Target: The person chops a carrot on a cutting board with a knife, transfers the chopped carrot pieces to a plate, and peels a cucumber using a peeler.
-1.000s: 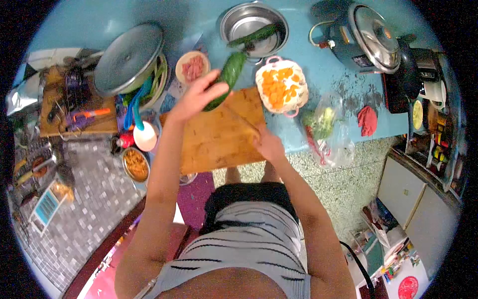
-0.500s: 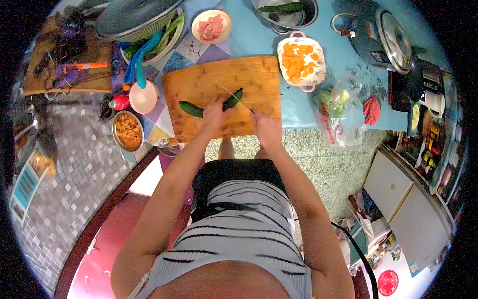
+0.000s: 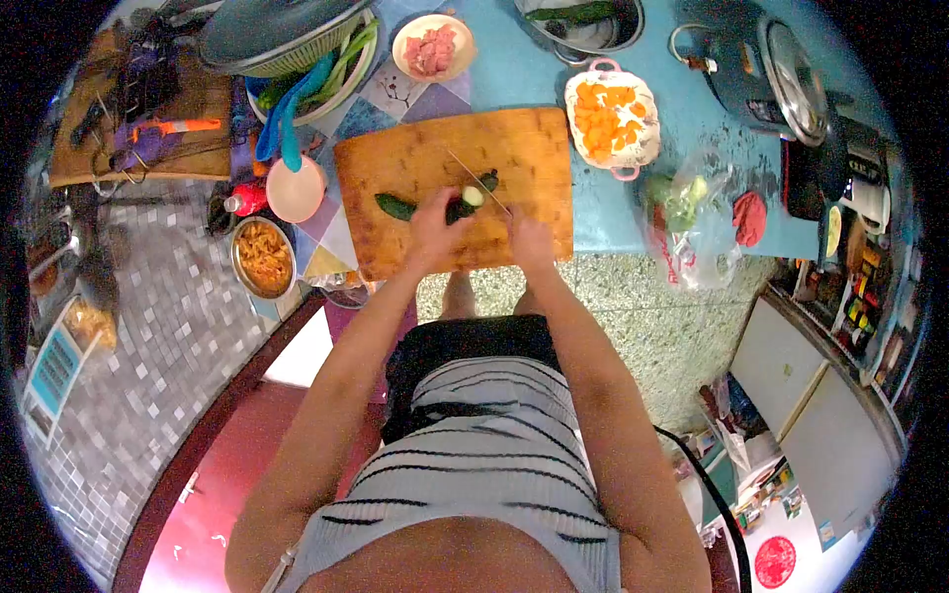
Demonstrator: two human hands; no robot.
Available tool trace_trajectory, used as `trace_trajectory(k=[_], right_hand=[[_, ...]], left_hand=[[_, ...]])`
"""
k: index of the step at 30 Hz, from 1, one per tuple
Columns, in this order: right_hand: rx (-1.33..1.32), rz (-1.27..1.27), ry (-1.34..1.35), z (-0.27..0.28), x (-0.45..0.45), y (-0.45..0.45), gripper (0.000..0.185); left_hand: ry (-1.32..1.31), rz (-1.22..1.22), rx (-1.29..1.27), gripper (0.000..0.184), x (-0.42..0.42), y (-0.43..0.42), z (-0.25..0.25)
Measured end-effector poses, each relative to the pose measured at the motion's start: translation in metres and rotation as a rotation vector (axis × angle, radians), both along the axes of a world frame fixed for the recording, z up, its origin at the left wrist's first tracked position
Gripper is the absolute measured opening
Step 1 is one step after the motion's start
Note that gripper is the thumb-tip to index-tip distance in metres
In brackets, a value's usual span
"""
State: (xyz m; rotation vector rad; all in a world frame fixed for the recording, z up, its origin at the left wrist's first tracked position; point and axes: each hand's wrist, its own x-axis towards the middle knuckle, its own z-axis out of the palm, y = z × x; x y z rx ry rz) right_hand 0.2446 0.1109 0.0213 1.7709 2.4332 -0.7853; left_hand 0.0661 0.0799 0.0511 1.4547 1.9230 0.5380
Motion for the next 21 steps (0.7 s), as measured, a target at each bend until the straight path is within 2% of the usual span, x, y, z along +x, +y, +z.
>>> trace_trajectory(k=[2, 6, 13, 15, 16, 18, 19, 21], right_hand=[[-0.007, 0.003, -0.006, 0.000, 0.002, 0.000, 0.022], [-0.062, -0.007, 0.067, -0.004, 0.004, 0.006, 0.022], [-0.058, -0.003, 0.029, -0.001, 0.003, 0.004, 0.023], [-0.054, -0.005, 0.077, 0.000, 0.003, 0.005, 0.024], [-0.055, -0.005, 0.077, -0.001, 0.003, 0.005, 0.024], [-0.052, -0.021, 0.053, -0.002, 0.003, 0.005, 0.026], [-0.053, -0.021, 0.055, -0.004, 0.003, 0.005, 0.026], [-0.083, -0.057, 0.097, -0.008, 0.005, 0.007, 0.029]], left_hand=[[-0.135, 0.122, 0.121, 0.043, -0.006, -0.003, 0.027], [-0.300, 0.190, 0.238, 0.039, -0.003, 0.001, 0.073], [-0.285, 0.167, 0.368, 0.037, 0.002, 0.002, 0.081], [-0.343, 0.367, 0.224, 0.031, 0.005, 0.000, 0.082], [-0.343, 0.366, 0.224, 0.031, 0.003, 0.001, 0.080], [-0.889, 0.794, 0.304, 0.028, -0.008, 0.004, 0.070], [-0.888, 0.794, 0.304, 0.028, -0.015, 0.000, 0.060], [-1.441, 1.268, 0.141, 0.027, -0.033, -0.016, 0.025]])
